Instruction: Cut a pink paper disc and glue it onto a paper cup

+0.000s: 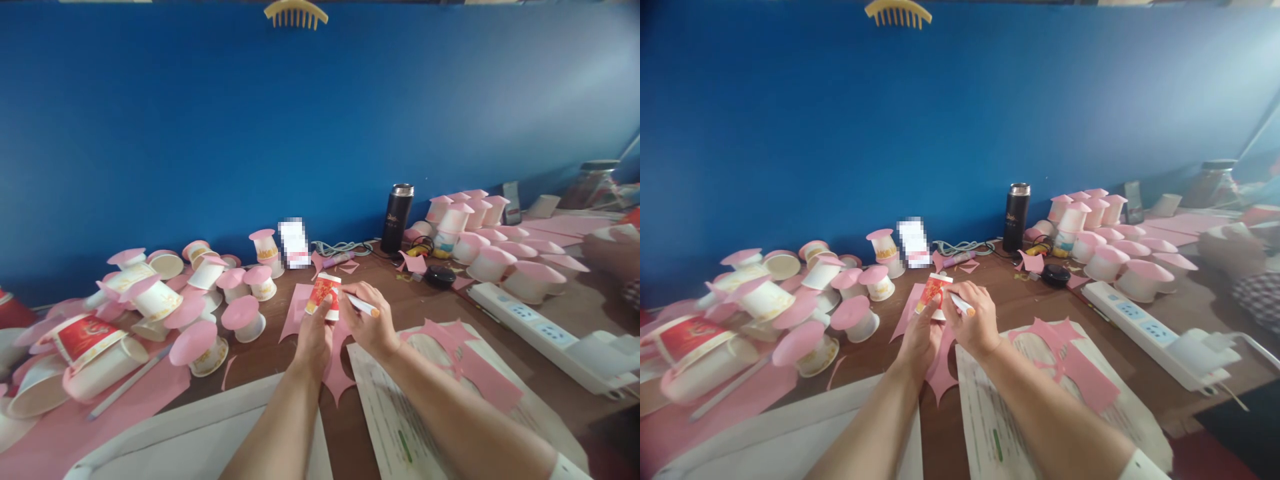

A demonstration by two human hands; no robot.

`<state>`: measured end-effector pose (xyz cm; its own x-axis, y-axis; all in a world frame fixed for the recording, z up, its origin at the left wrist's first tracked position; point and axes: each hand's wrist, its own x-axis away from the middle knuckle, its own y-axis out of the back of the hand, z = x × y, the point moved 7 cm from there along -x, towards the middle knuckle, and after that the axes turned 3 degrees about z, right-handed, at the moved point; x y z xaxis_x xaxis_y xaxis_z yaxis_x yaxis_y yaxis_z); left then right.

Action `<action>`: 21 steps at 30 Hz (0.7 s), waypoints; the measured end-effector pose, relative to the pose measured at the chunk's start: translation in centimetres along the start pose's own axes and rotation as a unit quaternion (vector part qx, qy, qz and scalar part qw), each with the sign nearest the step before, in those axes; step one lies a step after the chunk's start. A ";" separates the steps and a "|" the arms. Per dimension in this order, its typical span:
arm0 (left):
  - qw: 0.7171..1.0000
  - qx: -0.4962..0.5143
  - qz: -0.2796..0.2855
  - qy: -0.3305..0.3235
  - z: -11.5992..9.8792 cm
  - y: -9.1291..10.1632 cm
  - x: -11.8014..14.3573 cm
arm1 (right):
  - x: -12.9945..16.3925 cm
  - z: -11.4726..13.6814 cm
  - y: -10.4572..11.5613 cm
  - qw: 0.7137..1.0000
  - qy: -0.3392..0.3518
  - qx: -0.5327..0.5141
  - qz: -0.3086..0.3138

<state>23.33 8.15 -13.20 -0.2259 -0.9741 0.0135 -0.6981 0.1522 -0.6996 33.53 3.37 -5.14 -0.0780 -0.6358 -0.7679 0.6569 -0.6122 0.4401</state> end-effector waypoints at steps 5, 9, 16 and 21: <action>1.000 0.006 -0.010 0.006 -0.1 -0.1 0.2 | 0.0 0.1 -0.1 1.000 -0.003 0.004 0.006; 1.000 -0.003 -0.007 0.006 -0.1 0.0 0.1 | 0.1 0.1 -0.2 1.000 -0.002 0.006 0.015; 1.000 -0.005 -0.008 0.007 -0.2 0.0 0.3 | 0.2 0.1 -0.5 1.000 -0.006 0.004 0.021; 1.000 -0.003 -0.003 0.007 -0.5 -0.4 0.5 | 0.2 0.1 -0.7 1.000 -0.009 0.001 0.025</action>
<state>23.12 7.68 -12.57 -0.2311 -0.9725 0.0289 -0.7031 0.1465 -0.6959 33.03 3.60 -5.60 -0.0581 -0.6740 -0.7364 0.6590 -0.5800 0.4789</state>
